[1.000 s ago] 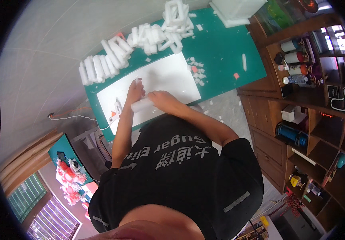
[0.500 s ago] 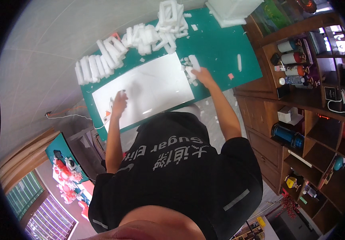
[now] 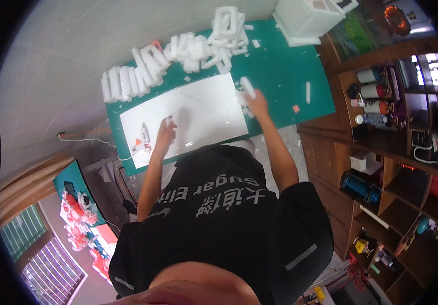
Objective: Applying hot glue to white foam blocks and assembling them into a structure.
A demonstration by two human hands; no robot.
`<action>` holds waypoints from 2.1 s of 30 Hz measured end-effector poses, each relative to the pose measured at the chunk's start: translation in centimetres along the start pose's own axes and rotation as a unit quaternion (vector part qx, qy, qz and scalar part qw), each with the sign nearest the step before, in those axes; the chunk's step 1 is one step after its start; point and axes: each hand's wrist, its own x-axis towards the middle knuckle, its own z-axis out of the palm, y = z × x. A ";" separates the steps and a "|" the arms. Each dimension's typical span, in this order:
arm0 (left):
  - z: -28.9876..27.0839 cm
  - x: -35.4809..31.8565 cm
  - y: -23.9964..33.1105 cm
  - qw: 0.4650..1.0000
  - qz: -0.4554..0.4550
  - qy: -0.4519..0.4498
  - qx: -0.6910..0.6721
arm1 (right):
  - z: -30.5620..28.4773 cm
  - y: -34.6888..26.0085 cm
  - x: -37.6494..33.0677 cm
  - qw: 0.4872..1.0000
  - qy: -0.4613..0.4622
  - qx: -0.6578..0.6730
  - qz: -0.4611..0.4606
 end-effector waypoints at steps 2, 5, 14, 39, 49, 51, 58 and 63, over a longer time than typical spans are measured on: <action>2.1 0.9 0.7 0.996 0.021 -0.018 -0.079 | 2.5 -2.4 -3.2 0.989 -0.106 0.101 0.032; 7.0 2.7 2.2 0.984 0.058 -0.061 -0.157 | 5.6 -6.6 -7.9 0.935 -0.286 0.188 0.090; 10.2 3.7 2.2 0.948 0.070 -0.214 -0.226 | 7.0 -6.8 -8.6 0.939 -0.291 0.180 0.020; -3.0 -1.9 -3.7 0.997 -0.059 -0.039 -0.024 | -17.5 14.2 9.5 0.911 0.249 -0.297 0.141; -4.2 0.2 -3.3 0.998 -0.049 -0.046 -0.002 | -5.0 2.1 10.0 0.930 0.199 -0.196 -0.238; -4.0 0.4 -3.2 0.997 -0.045 -0.057 0.009 | -1.8 -3.8 12.4 0.934 0.189 -0.130 -0.274; -3.9 -1.2 -3.3 0.998 -0.023 -0.058 -0.008 | 2.3 -14.6 20.0 0.946 0.239 -0.090 -0.198; -5.6 -3.2 -4.7 0.998 -0.036 -0.010 -0.046 | 1.8 -15.6 18.4 0.954 0.245 -0.038 -0.171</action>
